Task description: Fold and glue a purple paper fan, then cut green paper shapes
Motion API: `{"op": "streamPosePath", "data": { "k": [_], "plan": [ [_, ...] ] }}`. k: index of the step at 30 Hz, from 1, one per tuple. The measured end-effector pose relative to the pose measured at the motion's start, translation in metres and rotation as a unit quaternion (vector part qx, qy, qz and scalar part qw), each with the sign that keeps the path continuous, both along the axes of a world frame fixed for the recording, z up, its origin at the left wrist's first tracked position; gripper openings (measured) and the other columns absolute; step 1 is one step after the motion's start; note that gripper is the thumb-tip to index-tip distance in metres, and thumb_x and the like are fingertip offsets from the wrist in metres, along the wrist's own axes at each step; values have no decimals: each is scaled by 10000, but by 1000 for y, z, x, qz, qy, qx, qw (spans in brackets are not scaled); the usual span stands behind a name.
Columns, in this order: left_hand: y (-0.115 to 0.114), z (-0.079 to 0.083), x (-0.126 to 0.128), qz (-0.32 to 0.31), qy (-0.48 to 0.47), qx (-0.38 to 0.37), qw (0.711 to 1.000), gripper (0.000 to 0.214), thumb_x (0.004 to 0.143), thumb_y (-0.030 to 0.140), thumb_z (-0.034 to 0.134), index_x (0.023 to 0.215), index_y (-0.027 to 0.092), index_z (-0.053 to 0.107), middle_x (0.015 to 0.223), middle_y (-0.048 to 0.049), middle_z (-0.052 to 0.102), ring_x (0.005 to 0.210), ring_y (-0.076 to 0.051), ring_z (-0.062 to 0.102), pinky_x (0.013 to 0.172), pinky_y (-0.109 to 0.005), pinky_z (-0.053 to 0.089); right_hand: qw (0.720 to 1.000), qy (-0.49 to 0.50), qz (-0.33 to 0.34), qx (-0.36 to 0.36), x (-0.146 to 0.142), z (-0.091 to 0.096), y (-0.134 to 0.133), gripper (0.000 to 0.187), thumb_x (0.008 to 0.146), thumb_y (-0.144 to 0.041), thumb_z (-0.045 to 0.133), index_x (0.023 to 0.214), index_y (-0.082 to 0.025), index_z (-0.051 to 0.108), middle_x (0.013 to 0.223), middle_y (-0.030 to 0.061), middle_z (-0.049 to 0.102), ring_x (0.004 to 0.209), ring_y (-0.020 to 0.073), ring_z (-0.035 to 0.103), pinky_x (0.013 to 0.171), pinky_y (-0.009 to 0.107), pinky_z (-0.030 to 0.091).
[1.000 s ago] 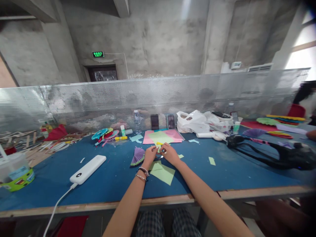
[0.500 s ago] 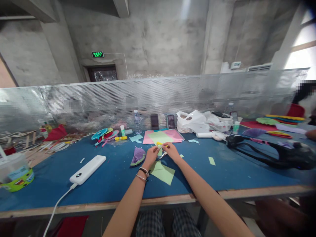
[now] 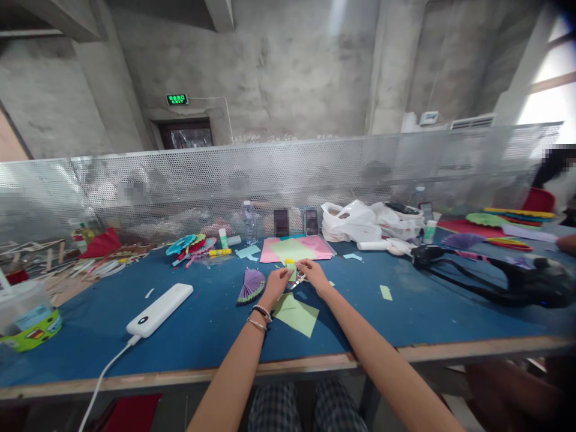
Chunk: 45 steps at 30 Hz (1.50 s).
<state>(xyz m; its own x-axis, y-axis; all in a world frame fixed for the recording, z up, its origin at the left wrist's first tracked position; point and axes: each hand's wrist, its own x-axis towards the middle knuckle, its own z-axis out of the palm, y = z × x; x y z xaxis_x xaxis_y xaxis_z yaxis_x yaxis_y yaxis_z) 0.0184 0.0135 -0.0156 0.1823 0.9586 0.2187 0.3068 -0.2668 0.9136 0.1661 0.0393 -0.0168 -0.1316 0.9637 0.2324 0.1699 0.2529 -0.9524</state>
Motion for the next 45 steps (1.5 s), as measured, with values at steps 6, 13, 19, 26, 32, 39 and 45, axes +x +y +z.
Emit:
{"op": "streamPosePath", "data": {
  "k": [6, 13, 19, 26, 32, 39, 45],
  "plan": [
    [-1, 2, 0, 4, 9, 5, 1000, 286, 873, 345, 490, 1033, 117, 556, 964, -56, 596, 815, -154, 593, 715, -335, 509, 1000, 8, 19, -19, -2, 1, -3, 288, 869, -343, 500, 1061, -133, 542, 1005, 56, 582, 842, 145, 584, 725, 331, 505],
    [0, 2, -1, 12, 24, 14, 1000, 290, 865, 338, 505, 1048, 119, 553, 1003, -59, 587, 863, -175, 587, 743, -354, 504, 999, -7, 34, -14, 0, -3, 0, 272, 865, -349, 506, 1002, -121, 563, 939, 40, 598, 790, 132, 589, 693, 310, 506],
    [-1, 1, 0, 3, 28, 6, 1000, 292, 872, 352, 491, 1029, 115, 558, 954, -54, 600, 810, -154, 596, 714, -335, 509, 1000, -15, 16, 0, 1, -1, 0, 273, 865, -347, 505, 1014, -125, 560, 962, 45, 593, 811, 138, 587, 706, 318, 505],
    [-1, 1, 0, -11, 42, -1, 999, 294, 874, 361, 485, 1011, 113, 565, 941, -53, 606, 796, -148, 598, 712, -333, 509, 1000, -18, -1, 19, 1, 7, -6, 281, 869, -355, 497, 1017, -125, 559, 966, 47, 592, 820, 140, 585, 713, 322, 503],
    [-1, 0, -1, -6, 65, 3, 998, 290, 871, 357, 490, 1009, 113, 566, 945, -52, 606, 805, -152, 598, 722, -338, 507, 999, -26, 6, 17, 0, 5, -5, 282, 864, -348, 506, 1029, -126, 559, 991, 50, 589, 844, 150, 585, 727, 331, 502],
    [-7, 6, 1, 22, 89, 24, 995, 302, 858, 347, 512, 1046, 115, 558, 1016, -54, 586, 877, -190, 586, 748, -358, 504, 999, -28, -15, 27, 2, 2, -1, 274, 860, -343, 513, 1018, -125, 564, 984, 47, 591, 830, 146, 585, 711, 319, 503],
    [-10, 10, 2, 37, 106, 31, 993, 308, 854, 345, 519, 1057, 115, 556, 1037, -52, 578, 901, -206, 580, 760, -366, 502, 999, -29, -20, 29, 2, 0, 1, 276, 859, -343, 515, 1023, -126, 564, 995, 48, 590, 839, 150, 584, 716, 323, 503]
  ]
}}
